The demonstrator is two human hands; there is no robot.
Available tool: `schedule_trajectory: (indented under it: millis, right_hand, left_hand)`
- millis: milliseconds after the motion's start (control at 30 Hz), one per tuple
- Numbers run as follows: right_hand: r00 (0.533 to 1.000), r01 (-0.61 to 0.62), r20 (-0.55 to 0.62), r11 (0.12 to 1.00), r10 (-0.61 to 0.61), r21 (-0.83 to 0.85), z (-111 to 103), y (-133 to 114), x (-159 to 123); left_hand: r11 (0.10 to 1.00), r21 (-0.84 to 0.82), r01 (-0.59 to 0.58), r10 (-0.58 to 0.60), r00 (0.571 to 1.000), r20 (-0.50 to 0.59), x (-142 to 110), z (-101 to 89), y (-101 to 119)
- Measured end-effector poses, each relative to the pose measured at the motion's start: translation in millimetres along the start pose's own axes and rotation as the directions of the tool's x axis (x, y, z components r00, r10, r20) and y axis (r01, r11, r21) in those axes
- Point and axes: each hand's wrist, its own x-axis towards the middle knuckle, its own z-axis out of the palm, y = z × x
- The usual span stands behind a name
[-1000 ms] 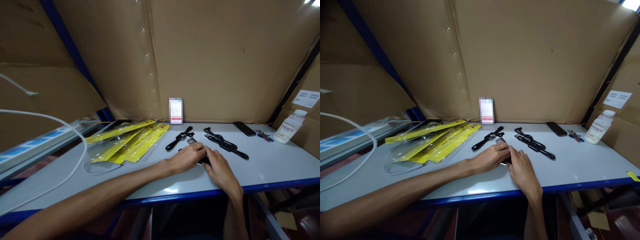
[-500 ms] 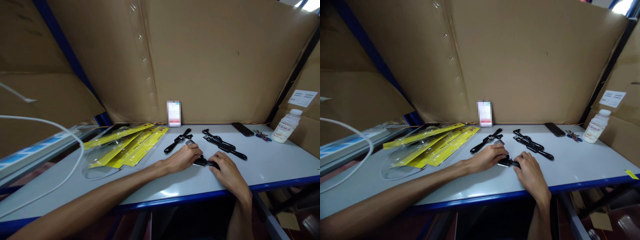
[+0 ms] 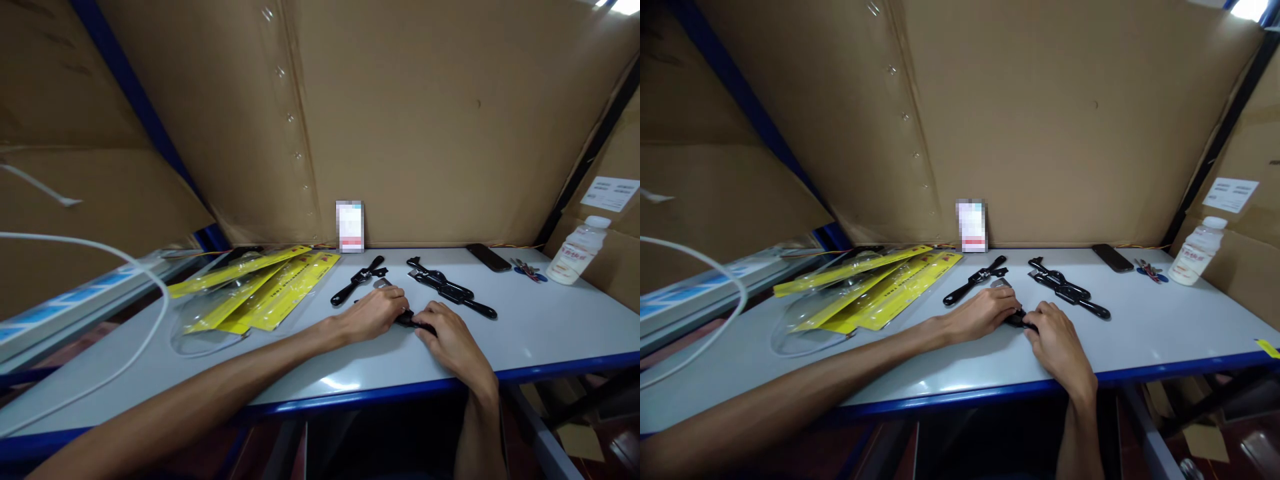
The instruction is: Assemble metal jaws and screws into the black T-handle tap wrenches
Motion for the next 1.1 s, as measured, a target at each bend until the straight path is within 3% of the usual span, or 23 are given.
schedule_trajectory:
  millis: [500, 767, 967, 1100]
  right_hand:
    - [0.998, -0.053, -0.025, 0.999, 0.053, -0.006, 2.8, -2.5, 2.7]
    - [0.999, -0.047, -0.008, 0.999, 0.047, -0.008, 1.6, -3.1, 2.9]
    - [0.998, -0.063, 0.011, 0.998, 0.063, 0.011, -0.1, -5.8, 1.3]
    - [0.998, -0.042, 0.048, 0.999, 0.042, -0.005, -1.5, -10.0, -1.0]
  left_hand:
    - [0.971, -0.208, 0.119, -0.120, 0.993, 0.006, -5.3, -8.7, 1.5]
    - [0.963, -0.261, 0.069, -0.050, 0.996, 0.076, -10.8, -20.3, 5.4]
    - [0.968, -0.246, 0.046, -0.033, 0.998, 0.056, -13.3, -23.3, 8.6]
    - [0.966, -0.239, 0.103, -0.106, 0.994, -0.002, -12.7, -26.7, 8.8]
